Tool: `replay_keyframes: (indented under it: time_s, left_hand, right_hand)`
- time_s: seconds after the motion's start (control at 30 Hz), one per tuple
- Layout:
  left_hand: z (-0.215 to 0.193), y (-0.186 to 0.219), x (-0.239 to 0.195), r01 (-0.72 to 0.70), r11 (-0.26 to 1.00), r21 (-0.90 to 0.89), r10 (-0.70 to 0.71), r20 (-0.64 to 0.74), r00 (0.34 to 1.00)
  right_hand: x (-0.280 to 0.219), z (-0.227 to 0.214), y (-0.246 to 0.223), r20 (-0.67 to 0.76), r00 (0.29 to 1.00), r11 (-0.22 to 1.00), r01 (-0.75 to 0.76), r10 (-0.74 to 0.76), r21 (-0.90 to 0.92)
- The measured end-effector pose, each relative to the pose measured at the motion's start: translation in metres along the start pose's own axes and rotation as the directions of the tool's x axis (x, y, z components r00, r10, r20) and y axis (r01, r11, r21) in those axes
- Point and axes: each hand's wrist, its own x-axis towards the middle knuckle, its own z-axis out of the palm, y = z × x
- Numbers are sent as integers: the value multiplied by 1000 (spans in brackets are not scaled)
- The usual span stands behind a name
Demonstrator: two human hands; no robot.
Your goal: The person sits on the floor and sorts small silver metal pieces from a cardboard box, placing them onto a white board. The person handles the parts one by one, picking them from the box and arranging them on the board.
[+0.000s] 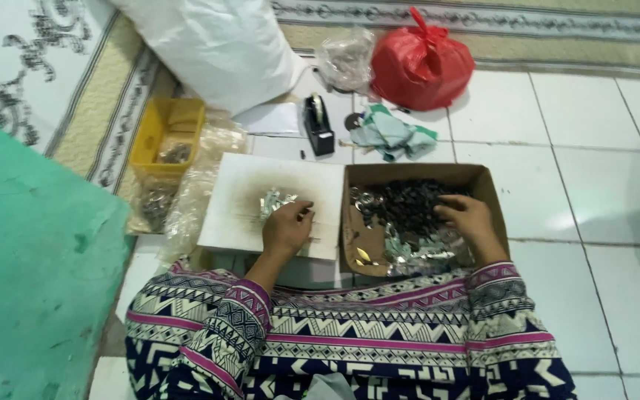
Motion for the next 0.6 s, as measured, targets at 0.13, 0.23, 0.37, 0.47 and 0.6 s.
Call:
replay_keyframes:
  time_s: [0.13,0.23,0.37,0.47,0.6]
  left_hand:
    - [46,40,7,-184,983,3,184,68,981]
    - [84,85,10,-227,971,-78,240,260,935]
    - [171,117,16,-263,963,-58,264,410,873]
    - [244,127,19,-276,961,20,225,526,820]
    - [271,154,14,-293,955,-44,273,515,813]
  right_hand:
    - [38,-43,104,-139,990,988,-47,26,-149]
    - [58,-46,161,-187,979,954,-127,77,-270]
    - [58,-37,151,-123,990,833,-120,63,-540]
    - [79,-32,174,-96,989,755,-146,110,-639]
    - [97,-26,186,-37,982,695,-156,184,-702]
